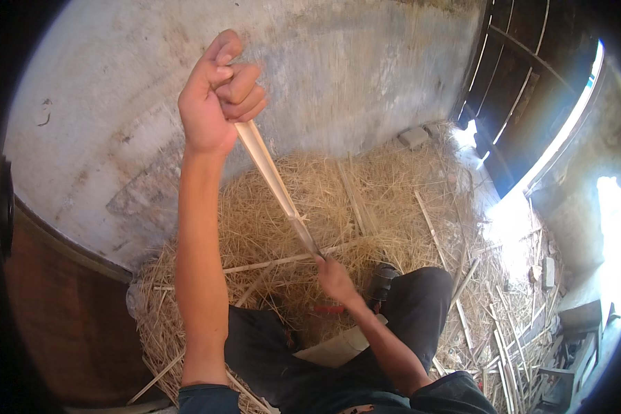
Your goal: The person sits on a straw-covered floor and uses a red utility knife to shave thin strips from a long wooden stick. They repeatedly scrape the blade along the length of the stick to remove material, occasionally rotating the stick to work on different sides.
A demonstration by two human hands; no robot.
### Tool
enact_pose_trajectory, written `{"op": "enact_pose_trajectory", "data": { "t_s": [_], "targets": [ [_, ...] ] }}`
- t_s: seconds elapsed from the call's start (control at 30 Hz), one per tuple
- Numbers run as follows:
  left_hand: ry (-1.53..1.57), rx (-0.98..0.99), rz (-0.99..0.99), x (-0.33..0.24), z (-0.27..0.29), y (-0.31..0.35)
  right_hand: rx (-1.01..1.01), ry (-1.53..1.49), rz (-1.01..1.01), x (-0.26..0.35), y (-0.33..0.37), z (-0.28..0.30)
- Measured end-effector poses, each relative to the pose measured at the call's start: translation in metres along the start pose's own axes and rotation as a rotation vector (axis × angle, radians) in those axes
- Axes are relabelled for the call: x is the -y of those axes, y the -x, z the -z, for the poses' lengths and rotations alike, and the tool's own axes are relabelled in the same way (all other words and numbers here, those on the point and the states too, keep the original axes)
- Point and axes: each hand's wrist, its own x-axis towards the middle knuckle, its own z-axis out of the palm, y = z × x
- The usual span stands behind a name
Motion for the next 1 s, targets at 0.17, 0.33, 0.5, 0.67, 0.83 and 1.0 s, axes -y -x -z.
{"op": "enact_pose_trajectory", "data": {
  "t_s": [0.17, 0.33, 0.5, 0.67, 0.83, 1.0],
  "targets": [
    [0.015, 0.010, -0.004, 0.001, 0.007, 0.002, 0.232, -0.494, -0.505, -0.076, 0.023, -0.012],
    [-0.008, -0.006, -0.006, 0.004, 0.010, -0.002, 0.056, -0.924, -0.446, -0.003, 0.032, 0.004],
    [0.007, -0.037, 0.014, 0.004, 0.014, -0.001, -0.024, -1.159, -0.172, 0.105, 0.028, 0.064],
    [0.032, -0.025, -0.005, 0.010, 0.011, -0.007, -0.127, -0.825, -0.020, 0.084, 0.029, 0.035],
    [0.005, -0.053, 0.003, 0.004, 0.018, 0.000, 0.185, -0.789, -0.298, 0.100, 0.031, 0.061],
    [-0.025, -0.077, -0.003, 0.001, 0.018, 0.004, -0.140, -1.065, 0.023, 0.135, 0.034, 0.084]
  ]
}}
